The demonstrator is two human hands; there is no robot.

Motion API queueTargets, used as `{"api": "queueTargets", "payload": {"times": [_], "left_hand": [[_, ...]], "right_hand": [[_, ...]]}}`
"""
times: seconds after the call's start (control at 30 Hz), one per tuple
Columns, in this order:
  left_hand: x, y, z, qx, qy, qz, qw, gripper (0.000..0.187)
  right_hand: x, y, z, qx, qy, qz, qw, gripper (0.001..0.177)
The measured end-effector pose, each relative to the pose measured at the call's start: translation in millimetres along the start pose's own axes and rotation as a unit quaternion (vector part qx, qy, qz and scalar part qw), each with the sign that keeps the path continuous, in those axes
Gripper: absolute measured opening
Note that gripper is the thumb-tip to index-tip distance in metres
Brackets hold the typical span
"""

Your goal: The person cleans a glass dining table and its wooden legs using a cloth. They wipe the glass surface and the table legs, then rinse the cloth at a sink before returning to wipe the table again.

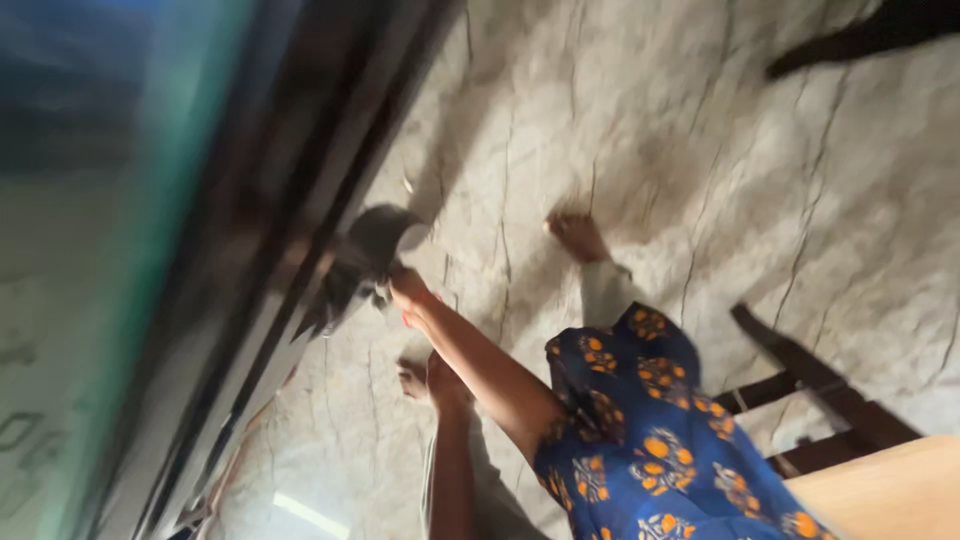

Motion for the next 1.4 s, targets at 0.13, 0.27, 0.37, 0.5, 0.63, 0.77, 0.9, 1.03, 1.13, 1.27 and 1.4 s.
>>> {"api": "queueTargets", "payload": {"times": [0.13,0.27,0.37,0.5,0.63,0.77,0.9,1.03,1.13,1.27,1.4], "left_hand": [[30,-55,-44,0.073,-0.103,0.057,0.99,0.043],[86,-62,-83,0.055,-0.119,-0.001,0.991,0.043],[152,-47,-102,0.004,-0.084,-0.052,0.995,0.044],[253,-61,-101,-0.045,0.022,-0.068,0.996,0.044],[363,-104,-117,-0.033,0.152,0.004,0.988,0.043],[452,-160,-166,-0.039,0.181,0.11,0.976,0.04],[530,-223,-228,-0.059,0.183,0.124,0.973,0.039],[633,-242,-283,-0.075,0.235,0.078,0.966,0.034],[698,-220,-317,-0.092,0.312,0.093,0.941,0.033],[763,-171,-354,-0.142,0.364,0.127,0.912,0.034],[823,-128,-370,-0.181,0.393,0.13,0.892,0.032]], "right_hand": [[-32,21,-71,0.056,0.12,-0.108,0.985,0.028],[-96,84,-133,0.077,0.125,0.051,0.988,0.03],[-148,162,-165,-0.023,0.059,0.069,0.996,0.034],[-185,239,-207,-0.033,-0.032,-0.037,0.998,0.039],[-153,315,-271,-0.085,0.097,0.04,0.991,0.043],[-126,381,-337,-0.069,-0.006,0.101,0.992,0.041],[-91,467,-428,-0.14,0.06,0.076,0.986,0.04],[-137,567,-515,-0.173,0.024,0.01,0.985,0.037],[-197,635,-572,-0.224,0.026,0.027,0.974,0.034],[-287,700,-652,-0.316,-0.05,-0.008,0.947,0.031],[-358,728,-691,-0.364,-0.115,0.094,0.92,0.026]]}}
Point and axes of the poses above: each hand's wrist, its own z-axis towards the middle knuckle, its own x-axis out of the palm, y = z × x, the point moved 9 cm from there along z, towards the middle knuckle, and after that the axes turned 13 degrees about -z, right-handed, at the moved point
